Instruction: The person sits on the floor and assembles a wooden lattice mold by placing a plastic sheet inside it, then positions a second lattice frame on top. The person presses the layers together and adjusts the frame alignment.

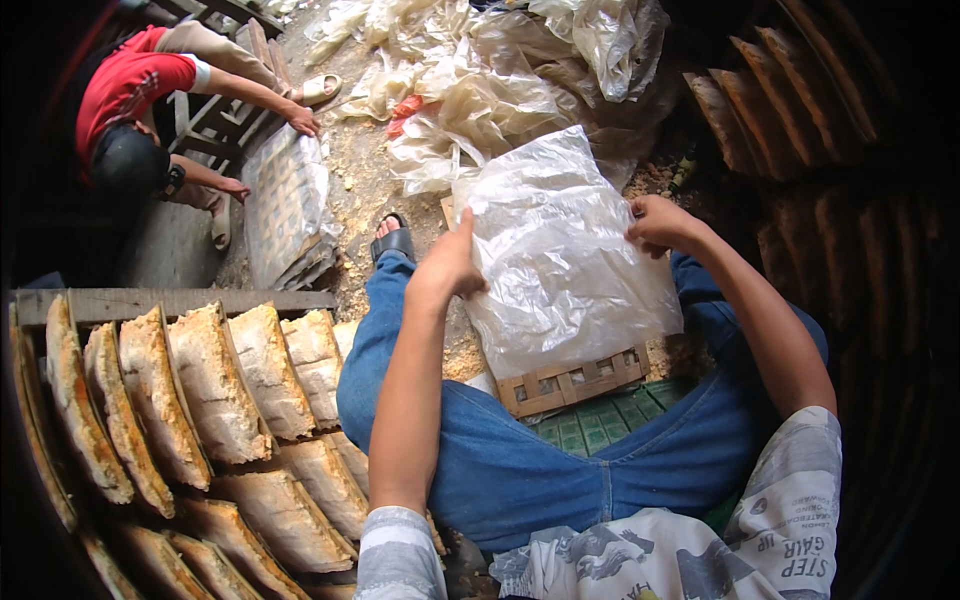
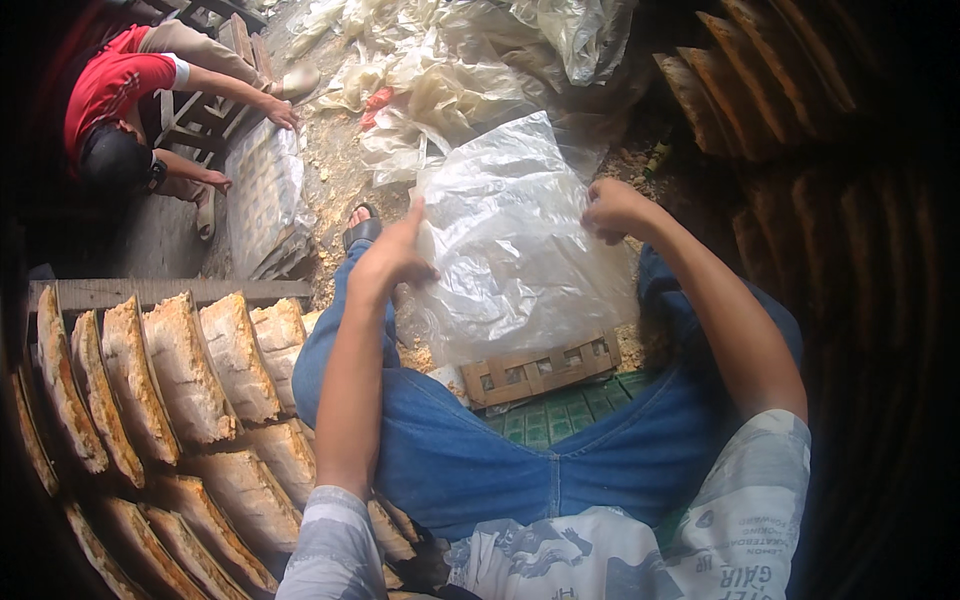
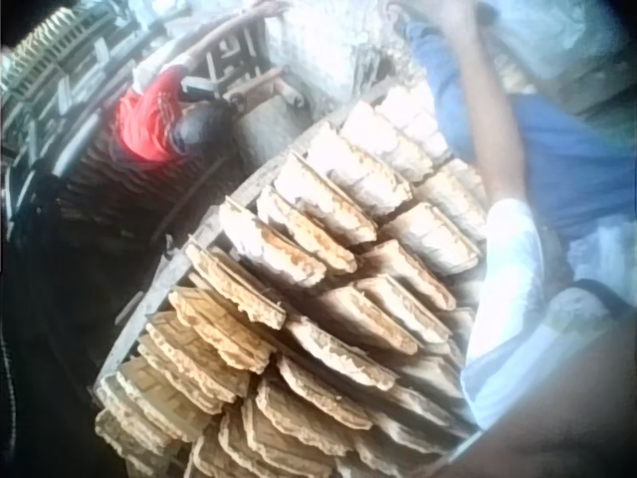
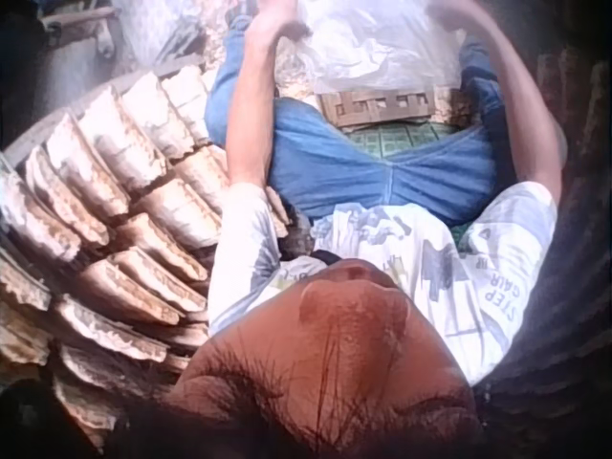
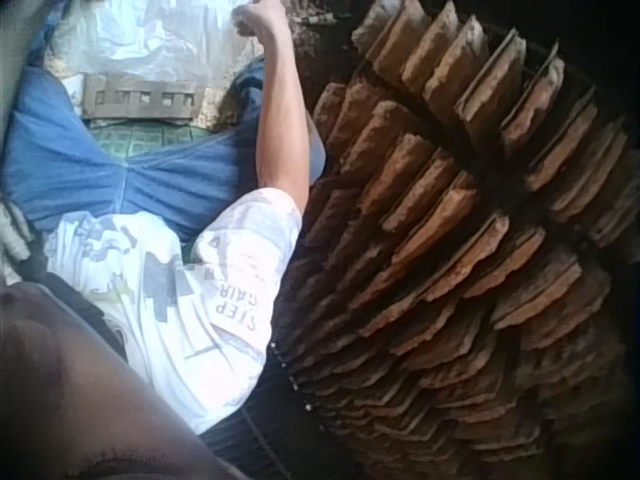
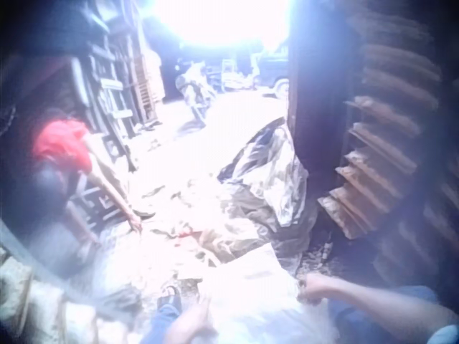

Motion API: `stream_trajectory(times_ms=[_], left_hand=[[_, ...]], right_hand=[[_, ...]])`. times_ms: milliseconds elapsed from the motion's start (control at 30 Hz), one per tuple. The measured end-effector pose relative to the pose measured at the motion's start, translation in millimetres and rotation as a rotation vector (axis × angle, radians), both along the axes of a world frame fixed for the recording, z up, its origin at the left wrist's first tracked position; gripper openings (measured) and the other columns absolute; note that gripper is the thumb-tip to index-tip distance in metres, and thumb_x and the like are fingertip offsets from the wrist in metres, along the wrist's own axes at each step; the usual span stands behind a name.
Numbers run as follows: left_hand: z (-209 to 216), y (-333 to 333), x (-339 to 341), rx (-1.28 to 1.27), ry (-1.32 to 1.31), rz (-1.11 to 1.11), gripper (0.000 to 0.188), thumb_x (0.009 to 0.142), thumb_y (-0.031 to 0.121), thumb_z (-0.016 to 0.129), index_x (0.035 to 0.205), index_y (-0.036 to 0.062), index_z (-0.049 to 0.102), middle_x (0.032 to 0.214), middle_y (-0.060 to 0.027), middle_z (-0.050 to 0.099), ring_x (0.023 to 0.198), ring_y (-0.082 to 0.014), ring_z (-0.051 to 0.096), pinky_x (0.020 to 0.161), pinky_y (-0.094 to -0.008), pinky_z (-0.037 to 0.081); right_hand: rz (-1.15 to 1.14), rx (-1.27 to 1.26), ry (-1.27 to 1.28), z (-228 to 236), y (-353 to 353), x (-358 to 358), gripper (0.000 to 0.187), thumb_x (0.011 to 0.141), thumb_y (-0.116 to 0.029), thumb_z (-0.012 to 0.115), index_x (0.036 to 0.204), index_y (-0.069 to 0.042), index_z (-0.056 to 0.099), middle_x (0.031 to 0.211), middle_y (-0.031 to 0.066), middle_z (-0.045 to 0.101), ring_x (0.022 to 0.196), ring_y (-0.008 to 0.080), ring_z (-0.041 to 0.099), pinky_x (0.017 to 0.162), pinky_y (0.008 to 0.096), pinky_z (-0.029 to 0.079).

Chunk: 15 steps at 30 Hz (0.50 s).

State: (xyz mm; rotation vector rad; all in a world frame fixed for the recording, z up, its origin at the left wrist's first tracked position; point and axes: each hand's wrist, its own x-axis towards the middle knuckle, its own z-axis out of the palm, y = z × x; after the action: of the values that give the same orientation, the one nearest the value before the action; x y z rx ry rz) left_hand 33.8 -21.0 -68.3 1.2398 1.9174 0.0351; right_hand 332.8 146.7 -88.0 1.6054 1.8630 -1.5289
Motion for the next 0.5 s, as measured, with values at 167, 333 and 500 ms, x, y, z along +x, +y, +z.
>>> stream_trajectory(times_ms=[167, 333, 500], left_hand=[[-6.6, -6.5, 42.5, -0.230, -0.126, -0.221, 0.111, 0.064, 0.001, 0.081, 0.153, 0.0048, 0.015, 0.111, -0.0288, 0.064, 0.073, -0.0297, 0.071, 0.059, -0.0391, 0.057], [5.1, 6.9, 12.5, 0.107, -0.154, -0.051, 0.104, 0.067, 0.000, 0.077, 0.153, 0.0085, 0.020, 0.121, -0.0264, 0.059, 0.082, -0.0266, 0.069, 0.069, -0.0352, 0.056], [50.5, 23.1, -21.7, 0.544, -0.486, 0.507, 0.095, 0.078, -0.007, 0.067, 0.154, 0.0062, 0.012, 0.135, -0.0245, 0.050, 0.094, -0.0179, 0.064, 0.077, -0.0273, 0.055]], right_hand=[[0.348, -0.179, -0.318, -7.1, -8.7, 4.1, 0.015, 0.075, -0.006, 0.071, 0.086, 0.001, 0.063, 0.073, 0.0123, 0.066, 0.060, 0.0215, 0.064, 0.054, 0.0338, 0.055], [0.175, -0.130, 0.040, 15.5, 8.3, -4.2, 0.021, 0.074, -0.008, 0.073, 0.090, 0.000, 0.062, 0.069, 0.0075, 0.060, 0.058, 0.0166, 0.059, 0.051, 0.0313, 0.052], [-0.161, 0.002, 0.583, 56.2, 37.3, -16.9, 0.026, 0.090, -0.008, 0.057, 0.116, -0.004, 0.059, 0.088, -0.0012, 0.059, 0.069, 0.0049, 0.051, 0.060, 0.0216, 0.045]])
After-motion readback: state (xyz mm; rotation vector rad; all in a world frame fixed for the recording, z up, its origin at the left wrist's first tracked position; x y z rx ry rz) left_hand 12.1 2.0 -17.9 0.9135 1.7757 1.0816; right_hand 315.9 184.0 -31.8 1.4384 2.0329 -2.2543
